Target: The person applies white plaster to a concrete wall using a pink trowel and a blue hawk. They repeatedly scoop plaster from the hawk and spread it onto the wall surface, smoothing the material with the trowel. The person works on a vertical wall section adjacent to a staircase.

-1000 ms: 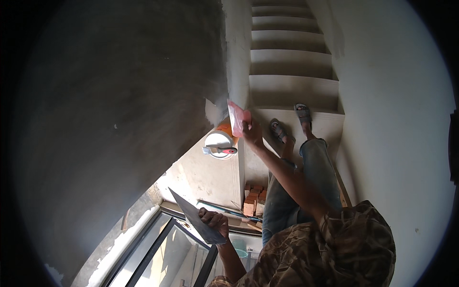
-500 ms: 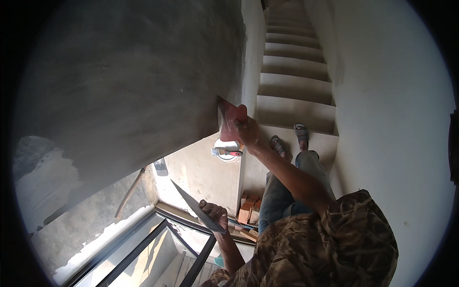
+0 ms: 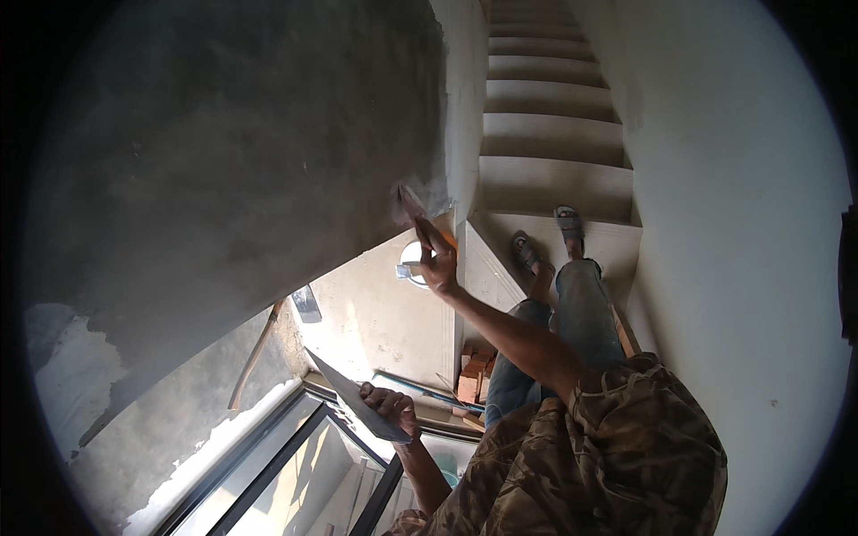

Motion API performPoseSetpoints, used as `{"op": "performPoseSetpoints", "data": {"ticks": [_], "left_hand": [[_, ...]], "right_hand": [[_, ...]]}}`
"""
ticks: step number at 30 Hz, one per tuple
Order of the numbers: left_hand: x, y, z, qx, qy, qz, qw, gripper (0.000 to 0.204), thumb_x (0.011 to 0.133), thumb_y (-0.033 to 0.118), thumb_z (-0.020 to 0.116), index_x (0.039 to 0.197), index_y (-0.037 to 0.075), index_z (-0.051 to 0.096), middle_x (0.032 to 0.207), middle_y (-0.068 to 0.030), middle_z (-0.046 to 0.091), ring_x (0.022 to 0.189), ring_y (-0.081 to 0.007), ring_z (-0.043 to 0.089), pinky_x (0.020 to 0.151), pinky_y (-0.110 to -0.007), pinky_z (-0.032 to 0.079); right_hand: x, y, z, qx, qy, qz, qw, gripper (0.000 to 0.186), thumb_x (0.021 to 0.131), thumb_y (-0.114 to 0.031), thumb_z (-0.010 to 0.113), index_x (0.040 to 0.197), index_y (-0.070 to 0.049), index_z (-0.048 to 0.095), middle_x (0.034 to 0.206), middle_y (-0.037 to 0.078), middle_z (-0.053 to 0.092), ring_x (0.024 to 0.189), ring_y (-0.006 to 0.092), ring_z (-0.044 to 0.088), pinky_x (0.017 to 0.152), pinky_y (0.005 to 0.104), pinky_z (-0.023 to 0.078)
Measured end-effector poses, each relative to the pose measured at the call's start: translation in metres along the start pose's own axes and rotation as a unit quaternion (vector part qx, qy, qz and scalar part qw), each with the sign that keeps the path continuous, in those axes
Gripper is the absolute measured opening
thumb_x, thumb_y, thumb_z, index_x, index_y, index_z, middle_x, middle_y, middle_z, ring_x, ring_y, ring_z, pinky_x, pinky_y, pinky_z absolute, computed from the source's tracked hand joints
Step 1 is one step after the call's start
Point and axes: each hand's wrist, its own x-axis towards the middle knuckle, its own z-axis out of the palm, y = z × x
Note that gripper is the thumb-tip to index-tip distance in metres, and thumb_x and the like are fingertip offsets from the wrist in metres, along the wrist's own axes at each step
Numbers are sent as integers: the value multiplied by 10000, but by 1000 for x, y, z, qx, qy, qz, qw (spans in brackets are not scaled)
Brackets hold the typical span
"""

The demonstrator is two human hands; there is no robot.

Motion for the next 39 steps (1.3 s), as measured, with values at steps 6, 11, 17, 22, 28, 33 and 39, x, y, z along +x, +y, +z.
{"op": "performPoseSetpoints", "data": {"ticks": [6,11,17,22,28,33,39], "left_hand": [[-11,8,8,14,-15,35,999,248,1000,232,470,1151,46,533,1054,-116,662,855,-221,623,779,-384,427],[3,18,7,4,-59,-4,998,269,983,247,496,1167,53,523,1089,-111,652,897,-223,629,798,-397,433],[-28,28,5,23,-61,30,997,271,993,270,482,1169,67,518,1073,-79,651,898,-207,618,813,-413,434],[-18,23,17,-30,-109,24,993,274,1015,286,429,1134,68,546,1034,-85,665,837,-206,630,773,-398,440],[8,13,31,-11,-107,66,992,340,804,63,655,1131,32,565,960,-57,681,680,-119,610,566,-235,474],[2,14,32,-6,-93,70,993,310,824,71,637,1123,28,567,956,-64,683,653,-103,597,551,-225,473],[-26,13,25,15,-25,79,996,264,852,102,622,1101,60,544,979,-66,685,671,-116,599,576,-249,459]], "right_hand": [[-15,-17,-57,-87,19,143,986,311,920,-110,542,1201,16,580,1091,214,650,1048,318,634,911,378,484],[93,84,-38,-113,-2,267,957,249,883,-152,554,1079,-7,605,970,149,665,879,268,654,791,388,515],[105,75,-15,63,-74,323,941,350,929,-204,504,1229,-43,583,1069,122,655,970,205,643,826,336,509],[109,-30,-17,62,-117,295,946,342,956,-242,507,1211,-28,584,1025,93,649,910,184,638,772,336,517],[113,-212,-49,178,-151,228,945,221,908,-158,599,1074,-12,598,904,54,611,772,144,580,683,324,489],[109,-209,-93,111,-122,97,982,240,903,-176,602,1057,9,602,862,73,627,758,155,579,704,330,474],[19,-32,-90,-76,-62,45,994,267,948,-189,548,1122,2,616,1005,117,673,944,183,631,822,330,483]]}}
